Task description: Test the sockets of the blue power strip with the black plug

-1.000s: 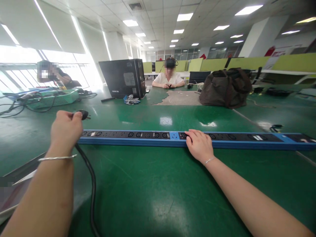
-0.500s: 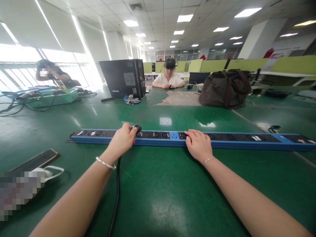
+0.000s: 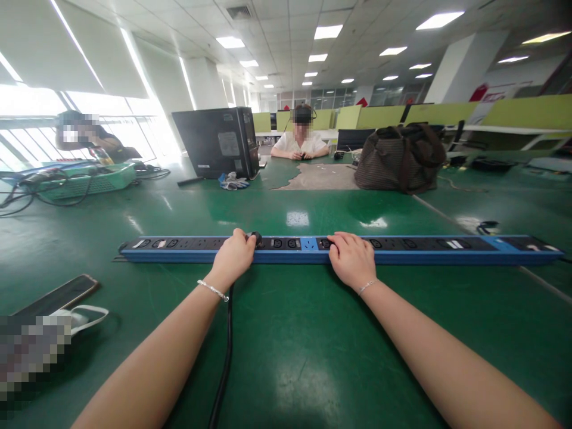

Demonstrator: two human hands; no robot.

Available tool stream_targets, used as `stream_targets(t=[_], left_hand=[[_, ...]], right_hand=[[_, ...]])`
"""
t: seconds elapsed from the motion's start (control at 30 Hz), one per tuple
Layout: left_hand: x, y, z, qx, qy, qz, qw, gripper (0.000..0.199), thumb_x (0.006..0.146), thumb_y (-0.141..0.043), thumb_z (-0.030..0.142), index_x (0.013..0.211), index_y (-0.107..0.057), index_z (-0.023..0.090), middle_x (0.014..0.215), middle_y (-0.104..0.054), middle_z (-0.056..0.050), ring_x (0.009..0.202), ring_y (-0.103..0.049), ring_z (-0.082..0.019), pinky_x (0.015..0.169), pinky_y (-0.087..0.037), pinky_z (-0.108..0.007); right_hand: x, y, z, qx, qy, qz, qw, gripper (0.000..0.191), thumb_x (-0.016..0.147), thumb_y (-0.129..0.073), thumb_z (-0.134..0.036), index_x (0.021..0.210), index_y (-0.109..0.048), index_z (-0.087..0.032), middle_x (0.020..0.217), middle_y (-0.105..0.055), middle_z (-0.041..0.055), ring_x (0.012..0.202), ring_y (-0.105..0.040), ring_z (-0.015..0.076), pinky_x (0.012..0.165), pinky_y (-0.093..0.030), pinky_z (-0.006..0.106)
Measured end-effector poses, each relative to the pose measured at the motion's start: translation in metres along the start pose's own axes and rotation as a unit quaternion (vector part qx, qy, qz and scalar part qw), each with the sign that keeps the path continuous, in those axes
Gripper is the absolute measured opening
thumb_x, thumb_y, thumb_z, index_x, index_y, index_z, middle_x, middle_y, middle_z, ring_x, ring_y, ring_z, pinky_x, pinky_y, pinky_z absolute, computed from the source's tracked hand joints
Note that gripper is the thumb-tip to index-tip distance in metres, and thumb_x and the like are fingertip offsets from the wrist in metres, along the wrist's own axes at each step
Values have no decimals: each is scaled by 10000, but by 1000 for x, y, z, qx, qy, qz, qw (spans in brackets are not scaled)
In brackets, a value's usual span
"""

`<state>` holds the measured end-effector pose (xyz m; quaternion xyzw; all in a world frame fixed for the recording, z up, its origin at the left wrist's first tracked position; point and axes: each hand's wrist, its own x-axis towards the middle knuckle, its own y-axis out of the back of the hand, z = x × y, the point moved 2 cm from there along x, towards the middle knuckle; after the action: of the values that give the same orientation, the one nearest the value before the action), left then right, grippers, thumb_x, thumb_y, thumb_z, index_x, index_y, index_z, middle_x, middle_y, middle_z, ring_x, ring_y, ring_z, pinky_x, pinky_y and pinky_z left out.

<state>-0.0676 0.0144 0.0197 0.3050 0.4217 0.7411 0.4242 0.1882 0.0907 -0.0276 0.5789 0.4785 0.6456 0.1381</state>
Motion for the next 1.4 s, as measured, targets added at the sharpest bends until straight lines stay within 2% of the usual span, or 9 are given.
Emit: stream_targets(t=[0.2,0.4,0.57,0.73,0.83,1.2,1.4], left_hand=[[1,-2,2,29,-1,-3,1000,344,839,-307,453,907,-492,172,856,-665,-142,721,-630,-229,589,-416,-313],[-6,-1,13,99,5,9,995,364,841,-292,449,957,-476,157,885,-659,-159,841,-627,-296,665,-436,-368],[-7,0,22,126,2,13,992,368,845,-289,439,981,-460,144,893,-657,-174,853,-632,-304,673,-448,-374],[-6,-5,28,149,2,-7,989,344,842,-302,404,989,-452,132,892,-657,-189,858,-637,-293,683,-454,-365],[-10,-9,30,164,-11,5,986,334,837,-312,383,1009,-440,127,865,-658,-196,831,-644,-290,678,-456,-371],[-7,-9,32,152,9,-18,988,347,830,-313,386,1034,-436,133,923,-652,-211,879,-631,-306,708,-452,-397],[-10,-11,32,136,10,-11,991,340,830,-312,376,1036,-436,136,931,-651,-212,887,-628,-309,711,-448,-398]], right_hand=[[0,0,-1,3,-1,0,1000,284,837,-404,-260,997,-637,-232,1105,-617,34,1049,-486,197,877,-270,350],[0,0,-1,4,-2,-1,1000,296,837,-396,-253,1009,-636,-233,1112,-614,40,1055,-480,199,882,-268,355],[0,1,-2,9,-3,-1,1000,299,835,-391,-254,1002,-638,-233,1117,-612,48,1056,-476,208,887,-268,362],[0,1,-2,14,-4,-1,1000,297,840,-386,-261,994,-638,-233,1113,-612,50,1053,-474,209,887,-267,363],[0,1,-1,16,-5,-5,1000,297,841,-384,-265,996,-636,-236,1114,-611,41,1056,-474,205,888,-264,360],[0,1,-1,12,-3,-12,1000,306,841,-391,-269,1022,-635,-234,1125,-609,45,1065,-479,204,895,-280,364],[-1,0,0,10,-1,-18,1000,326,848,-377,-273,1051,-629,-234,1160,-594,47,1096,-471,204,914,-290,373]])
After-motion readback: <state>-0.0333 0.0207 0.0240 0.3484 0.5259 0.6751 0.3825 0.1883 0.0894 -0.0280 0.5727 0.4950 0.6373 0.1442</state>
